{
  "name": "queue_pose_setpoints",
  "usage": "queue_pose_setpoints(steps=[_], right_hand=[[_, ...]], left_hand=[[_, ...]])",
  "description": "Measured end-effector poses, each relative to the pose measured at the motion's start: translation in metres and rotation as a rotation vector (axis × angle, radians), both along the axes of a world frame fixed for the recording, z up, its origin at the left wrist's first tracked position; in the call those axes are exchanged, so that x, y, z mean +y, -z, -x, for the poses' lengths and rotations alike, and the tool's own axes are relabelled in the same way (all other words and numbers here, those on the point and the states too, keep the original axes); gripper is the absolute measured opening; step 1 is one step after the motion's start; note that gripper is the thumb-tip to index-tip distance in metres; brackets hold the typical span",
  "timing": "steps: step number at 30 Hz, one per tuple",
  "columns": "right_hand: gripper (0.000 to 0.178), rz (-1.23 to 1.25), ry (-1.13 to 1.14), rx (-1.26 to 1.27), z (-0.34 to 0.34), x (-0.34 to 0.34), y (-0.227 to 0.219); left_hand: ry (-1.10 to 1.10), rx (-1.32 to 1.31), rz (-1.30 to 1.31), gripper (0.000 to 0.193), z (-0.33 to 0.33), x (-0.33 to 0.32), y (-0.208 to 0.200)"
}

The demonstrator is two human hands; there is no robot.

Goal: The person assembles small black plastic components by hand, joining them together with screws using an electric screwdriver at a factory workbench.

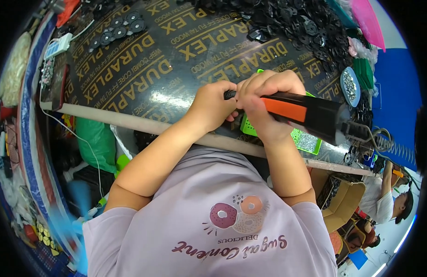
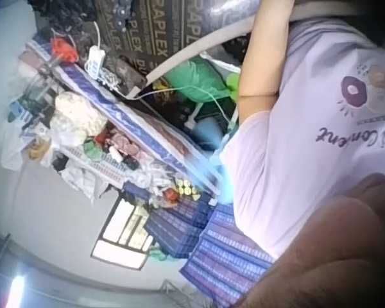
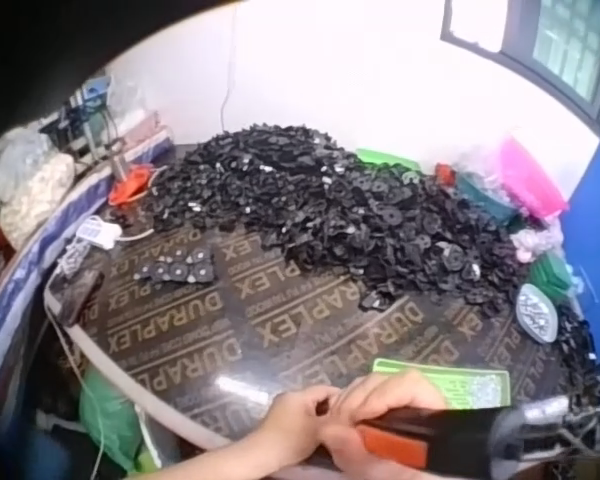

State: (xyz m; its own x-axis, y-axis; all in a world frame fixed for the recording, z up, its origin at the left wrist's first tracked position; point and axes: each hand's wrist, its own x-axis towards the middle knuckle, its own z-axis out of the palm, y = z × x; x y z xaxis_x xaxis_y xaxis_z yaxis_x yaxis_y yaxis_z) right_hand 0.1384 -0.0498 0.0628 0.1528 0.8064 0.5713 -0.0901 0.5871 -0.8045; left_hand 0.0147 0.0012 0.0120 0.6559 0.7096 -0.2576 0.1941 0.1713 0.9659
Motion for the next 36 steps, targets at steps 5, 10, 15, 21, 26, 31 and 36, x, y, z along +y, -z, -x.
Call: queue_pose_setpoints(steps=[5, 10, 15, 21, 26, 31, 36], right_hand=[[0.035, -0.102, -0.041, 0.182, -0.010, -0.013, -0.012], [0.035, -0.118, -0.011, -0.043, -0.015, -0.028, -0.018], [0.021, -0.147, 0.289, 0.318, -0.036, -0.026, -0.024], [0.019, 0.170, 0.690, -0.051, -0.062, -0.029, -0.007], [0.019, 0.203, 0.716, -0.140, -0.063, -0.030, 0.003], [0.018, 0.204, 0.723, -0.072, -0.063, -0.029, 0.007], [0.018, 0.193, 0.695, -0.095, -0.063, -0.030, 0.005]], left_hand=[[-0.056, 0.011, -0.004, 0.023, -0.001, -0.006, -0.015], [-0.078, -0.046, 0.030, 0.021, -0.009, -0.006, -0.005], [-0.168, -0.128, 0.155, 0.024, 0.002, -0.001, 0.004], [-0.152, -0.175, 0.287, 0.026, 0.003, -0.005, -0.012], [-0.120, -0.162, 0.352, 0.029, -0.003, -0.008, -0.015], [-0.062, -0.139, 0.405, 0.039, -0.001, -0.006, -0.006], [-0.103, -0.129, 0.412, 0.034, 0.000, -0.007, -0.004]])
